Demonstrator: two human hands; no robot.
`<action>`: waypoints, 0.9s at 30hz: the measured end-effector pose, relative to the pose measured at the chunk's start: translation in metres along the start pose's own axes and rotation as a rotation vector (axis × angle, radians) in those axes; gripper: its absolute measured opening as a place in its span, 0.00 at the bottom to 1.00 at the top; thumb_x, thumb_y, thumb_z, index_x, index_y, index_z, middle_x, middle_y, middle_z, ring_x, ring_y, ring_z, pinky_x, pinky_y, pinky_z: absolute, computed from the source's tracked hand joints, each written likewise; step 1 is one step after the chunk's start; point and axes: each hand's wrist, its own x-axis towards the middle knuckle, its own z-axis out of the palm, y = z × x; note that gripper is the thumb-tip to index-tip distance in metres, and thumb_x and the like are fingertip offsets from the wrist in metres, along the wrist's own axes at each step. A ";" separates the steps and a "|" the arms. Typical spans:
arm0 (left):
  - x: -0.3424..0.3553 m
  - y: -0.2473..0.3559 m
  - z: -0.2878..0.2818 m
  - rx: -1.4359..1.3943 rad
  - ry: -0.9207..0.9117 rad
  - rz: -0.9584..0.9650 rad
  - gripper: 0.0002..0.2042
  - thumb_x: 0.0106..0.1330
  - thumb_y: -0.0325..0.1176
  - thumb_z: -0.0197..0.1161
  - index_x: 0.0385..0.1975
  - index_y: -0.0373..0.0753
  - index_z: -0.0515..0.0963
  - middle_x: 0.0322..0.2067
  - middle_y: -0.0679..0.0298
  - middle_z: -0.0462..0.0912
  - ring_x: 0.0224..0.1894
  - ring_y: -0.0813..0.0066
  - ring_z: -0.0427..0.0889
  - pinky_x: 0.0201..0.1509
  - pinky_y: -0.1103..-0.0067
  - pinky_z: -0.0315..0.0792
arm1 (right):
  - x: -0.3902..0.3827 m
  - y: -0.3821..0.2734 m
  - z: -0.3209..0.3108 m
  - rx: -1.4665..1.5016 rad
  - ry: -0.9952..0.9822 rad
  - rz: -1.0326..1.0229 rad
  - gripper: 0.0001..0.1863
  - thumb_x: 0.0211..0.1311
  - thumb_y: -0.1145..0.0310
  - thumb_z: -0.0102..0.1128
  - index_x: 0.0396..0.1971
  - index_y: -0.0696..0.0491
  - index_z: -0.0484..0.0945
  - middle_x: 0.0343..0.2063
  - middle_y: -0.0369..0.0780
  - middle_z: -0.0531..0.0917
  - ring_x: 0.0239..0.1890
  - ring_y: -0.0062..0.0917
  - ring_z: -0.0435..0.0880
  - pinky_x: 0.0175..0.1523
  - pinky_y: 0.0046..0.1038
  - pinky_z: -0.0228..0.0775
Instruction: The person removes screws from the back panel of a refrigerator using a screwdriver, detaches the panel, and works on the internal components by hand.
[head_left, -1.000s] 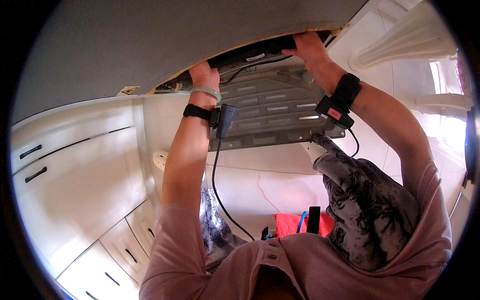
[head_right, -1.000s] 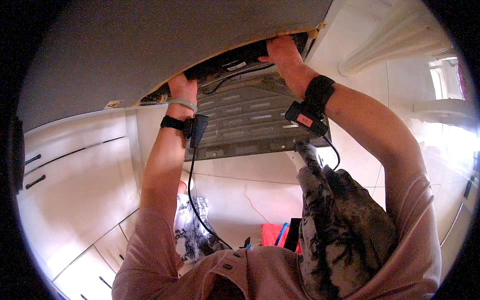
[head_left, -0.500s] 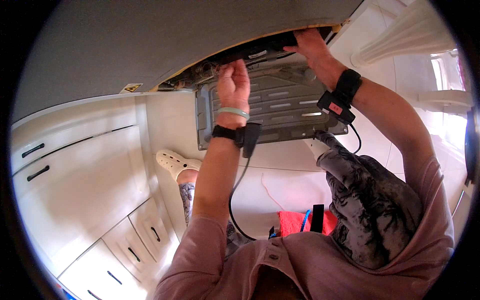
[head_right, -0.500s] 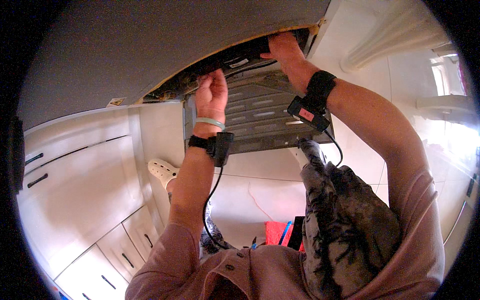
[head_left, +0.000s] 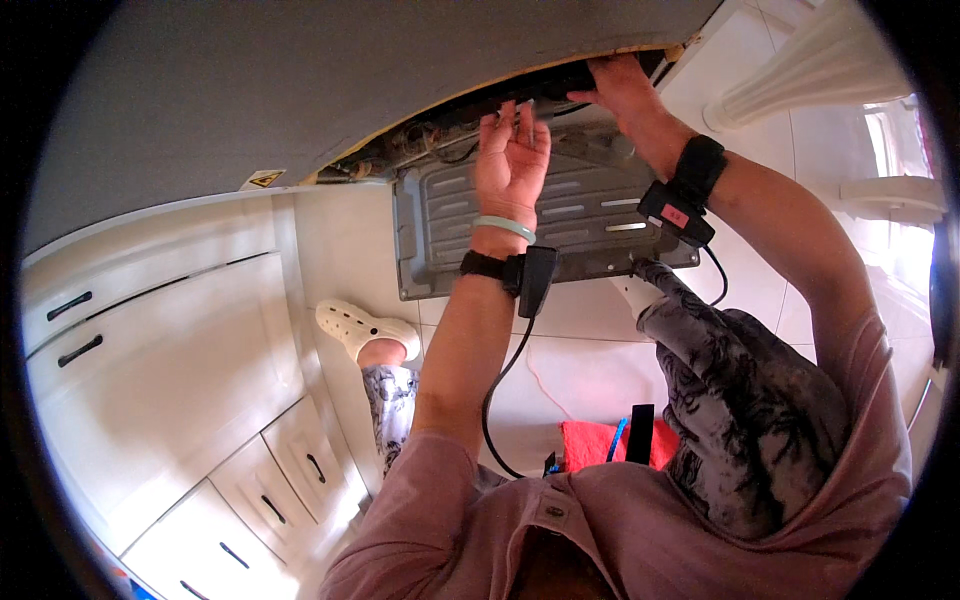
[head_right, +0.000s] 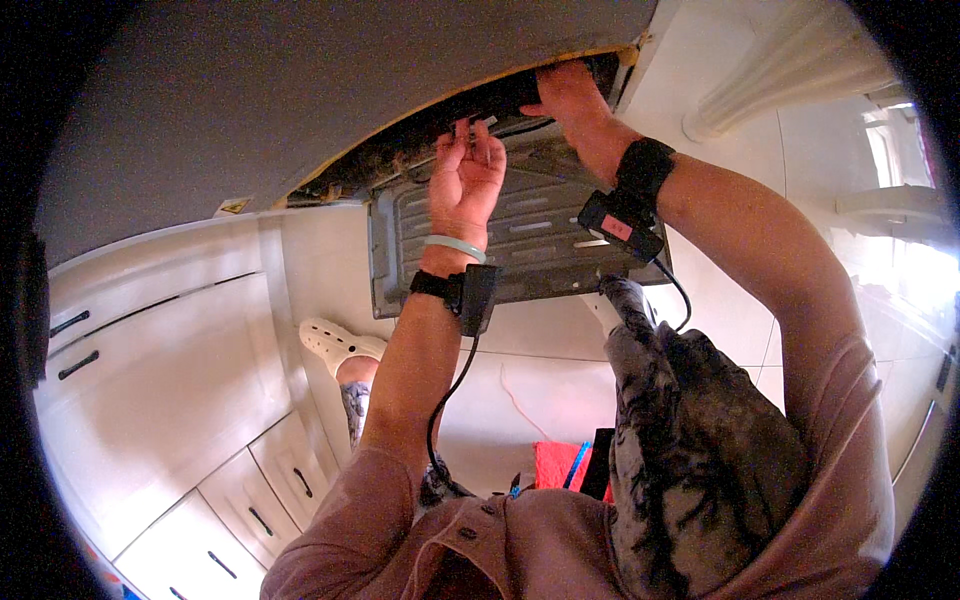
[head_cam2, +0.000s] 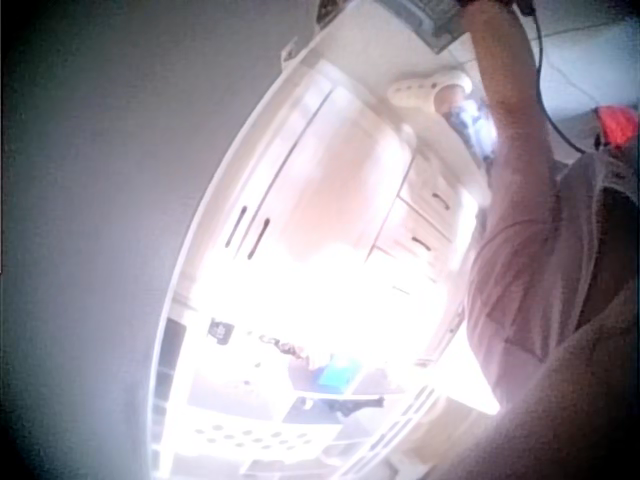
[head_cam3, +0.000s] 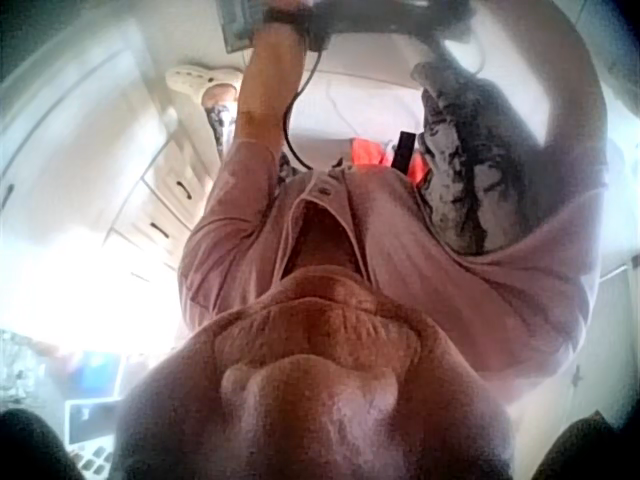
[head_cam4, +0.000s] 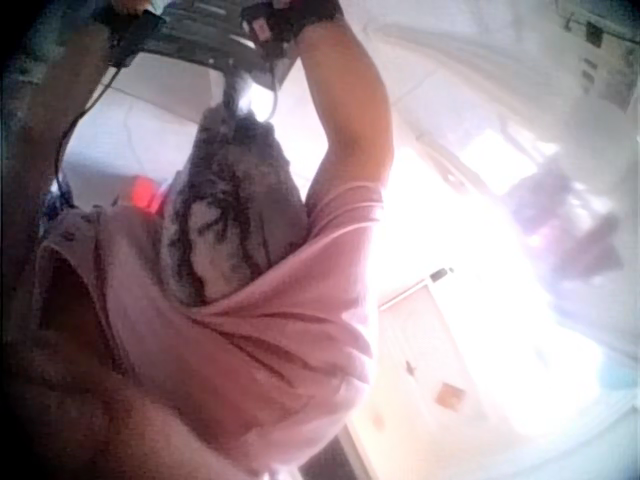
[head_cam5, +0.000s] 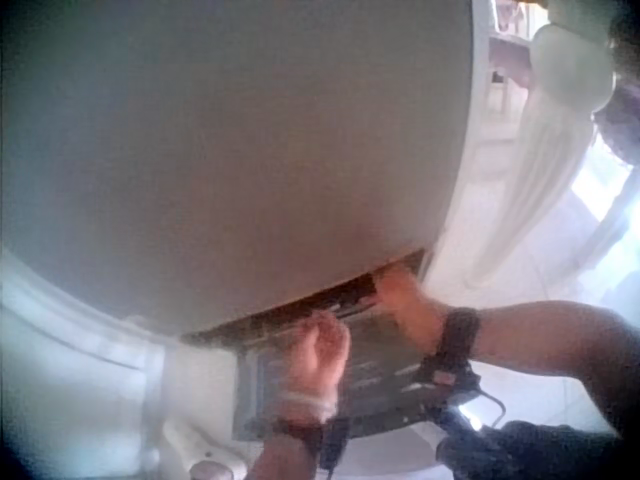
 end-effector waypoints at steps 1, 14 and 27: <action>0.001 -0.004 0.002 0.016 -0.082 -0.042 0.06 0.64 0.20 0.56 0.34 0.42 0.73 0.38 0.62 0.80 0.49 0.60 0.79 0.50 0.64 0.76 | -0.004 -0.005 -0.005 0.111 -0.005 0.244 0.24 0.64 0.62 0.53 0.57 0.58 0.65 0.55 0.45 0.72 0.52 0.40 0.77 0.49 0.37 0.79; 0.007 -0.024 -0.003 0.464 -0.217 0.117 0.08 0.67 0.25 0.56 0.40 0.46 0.67 0.43 0.65 0.79 0.44 0.66 0.80 0.45 0.70 0.74 | -0.009 -0.021 -0.002 0.105 -0.031 0.414 0.25 0.70 0.64 0.48 0.63 0.54 0.56 0.58 0.44 0.66 0.59 0.38 0.70 0.49 0.39 0.82; 0.023 -0.017 -0.007 1.694 -0.098 0.576 0.09 0.69 0.28 0.53 0.43 0.39 0.61 0.30 0.59 0.82 0.24 0.70 0.84 0.24 0.79 0.74 | -0.001 -0.011 -0.006 -0.484 -0.294 0.115 0.23 0.70 0.68 0.47 0.61 0.56 0.58 0.57 0.44 0.67 0.56 0.40 0.74 0.47 0.40 0.83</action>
